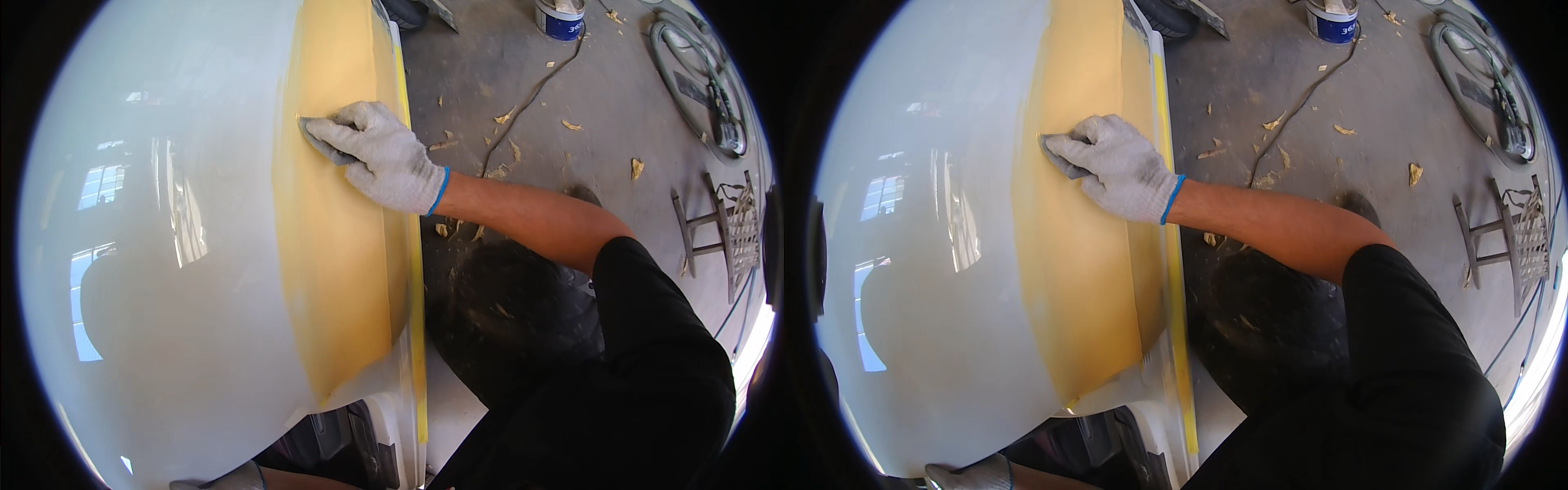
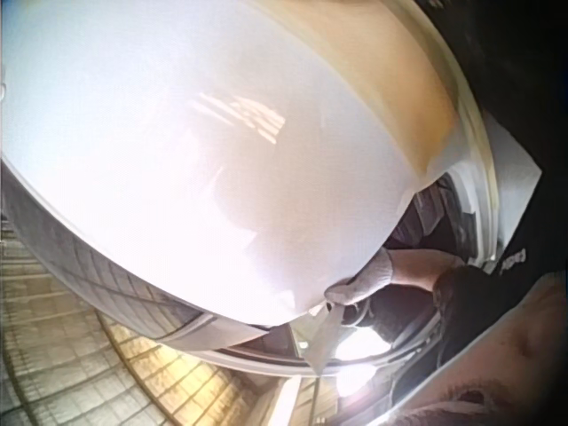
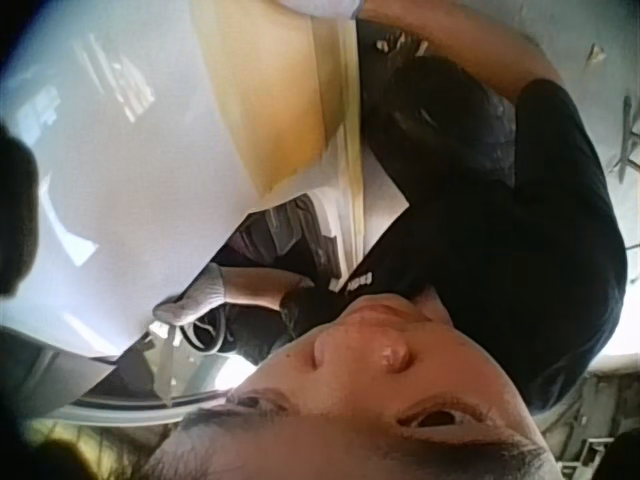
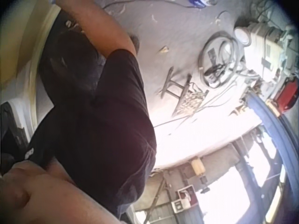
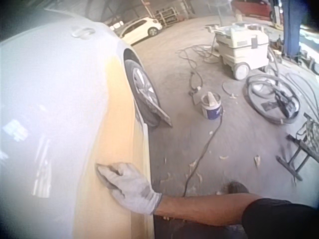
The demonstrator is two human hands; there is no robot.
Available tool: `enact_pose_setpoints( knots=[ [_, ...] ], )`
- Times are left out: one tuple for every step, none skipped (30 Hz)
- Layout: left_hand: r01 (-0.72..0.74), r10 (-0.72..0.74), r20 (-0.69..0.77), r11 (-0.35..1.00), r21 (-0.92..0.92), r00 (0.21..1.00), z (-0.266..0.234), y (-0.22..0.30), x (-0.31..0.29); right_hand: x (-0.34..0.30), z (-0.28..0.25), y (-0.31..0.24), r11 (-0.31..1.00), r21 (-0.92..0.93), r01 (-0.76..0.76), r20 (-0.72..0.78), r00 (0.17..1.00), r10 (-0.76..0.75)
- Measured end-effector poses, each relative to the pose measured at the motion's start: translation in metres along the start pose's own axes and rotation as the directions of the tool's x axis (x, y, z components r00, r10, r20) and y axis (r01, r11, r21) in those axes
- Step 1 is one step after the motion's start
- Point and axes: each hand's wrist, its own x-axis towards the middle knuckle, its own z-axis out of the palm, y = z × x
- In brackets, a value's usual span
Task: The person applies yellow body filler to a white car panel using a small triangular scraper and a larger flat scraper. They spread the filler along the panel edge, scrape off excess, and smooth the surface repeatedly.
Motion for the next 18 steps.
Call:
enact_pose_setpoints(
  knots=[
    [-0.141,0.126,0.075,0.961,0.237,0.989,-0.009,-0.002,0.004,-0.005,0.002,-0.006,1.000,-0.011,0.003,-0.016,1.000,-0.003],
    [-0.282,0.225,0.176,0.850,0.445,0.958,-0.017,-0.005,0.009,-0.010,0.004,-0.011,1.000,-0.026,0.007,-0.032,0.999,-0.007],
    [-0.243,0.177,0.195,0.884,0.399,0.965,-0.024,-0.008,0.017,-0.015,0.006,-0.015,0.999,-0.040,0.010,-0.048,0.999,-0.012],
    [-0.202,0.130,0.217,0.913,0.354,0.968,-0.030,-0.010,0.027,-0.019,0.008,-0.020,0.999,-0.046,0.013,-0.062,0.998,-0.016],
    [-0.157,0.082,0.240,0.937,0.313,0.967,-0.031,-0.006,0.032,-0.024,0.012,-0.026,0.999,-0.051,0.015,-0.072,0.997,-0.019],
    [-0.372,0.215,0.354,0.801,0.469,0.910,-0.029,-0.002,0.030,-0.028,0.016,-0.031,0.998,-0.054,0.018,-0.082,0.996,-0.022],
    [-0.557,0.335,0.453,0.608,0.566,0.826,-0.020,0.003,0.023,-0.033,0.016,-0.035,0.998,-0.055,0.014,-0.065,0.998,-0.018],
    [-0.467,0.284,0.403,0.735,0.492,0.870,-0.020,-0.001,0.023,-0.038,0.016,-0.039,0.998,-0.056,0.011,-0.048,0.999,-0.014],
    [-0.368,0.230,0.353,0.839,0.400,0.907,-0.019,-0.006,0.024,-0.043,0.017,-0.042,0.998,-0.057,0.007,-0.030,1.000,-0.009],
    [-0.307,0.191,0.325,0.882,0.357,0.926,-0.021,-0.004,0.026,-0.048,0.018,-0.047,0.999,-0.054,0.007,-0.036,0.999,-0.009],
    [-0.290,0.165,0.326,0.877,0.382,0.931,-0.026,-0.003,0.028,-0.054,0.021,-0.051,0.999,-0.049,0.010,-0.039,0.999,-0.012],
    [-0.281,0.149,0.327,0.869,0.406,0.933,-0.030,-0.002,0.031,-0.059,0.023,-0.056,0.999,-0.045,0.013,-0.042,0.999,-0.014],
    [-0.299,0.148,0.343,0.845,0.443,0.928,-0.032,-0.002,0.031,-0.064,0.024,-0.062,0.999,-0.047,0.013,-0.041,0.999,-0.015],
    [-0.348,0.186,0.355,0.808,0.475,0.916,-0.034,-0.001,0.034,-0.068,0.025,-0.068,0.999,-0.047,0.011,-0.039,0.999,-0.012],
    [-0.478,0.280,0.405,0.673,0.564,0.871,-0.034,-0.003,0.035,-0.073,0.027,-0.074,0.999,-0.048,0.008,-0.036,0.999,-0.010],
    [-0.547,0.325,0.443,0.570,0.613,0.835,-0.034,-0.003,0.036,-0.077,0.029,-0.080,0.999,-0.038,0.001,-0.031,1.000,-0.002],
    [-0.561,0.340,0.447,0.532,0.634,0.828,-0.032,-0.003,0.036,-0.082,0.031,-0.084,0.999,-0.031,-0.006,-0.028,1.000,0.005],
    [-0.537,0.298,0.452,0.561,0.630,0.841,-0.034,-0.003,0.039,-0.086,0.032,-0.088,1.000,-0.024,-0.013,-0.025,1.000,0.013]
  ],
)
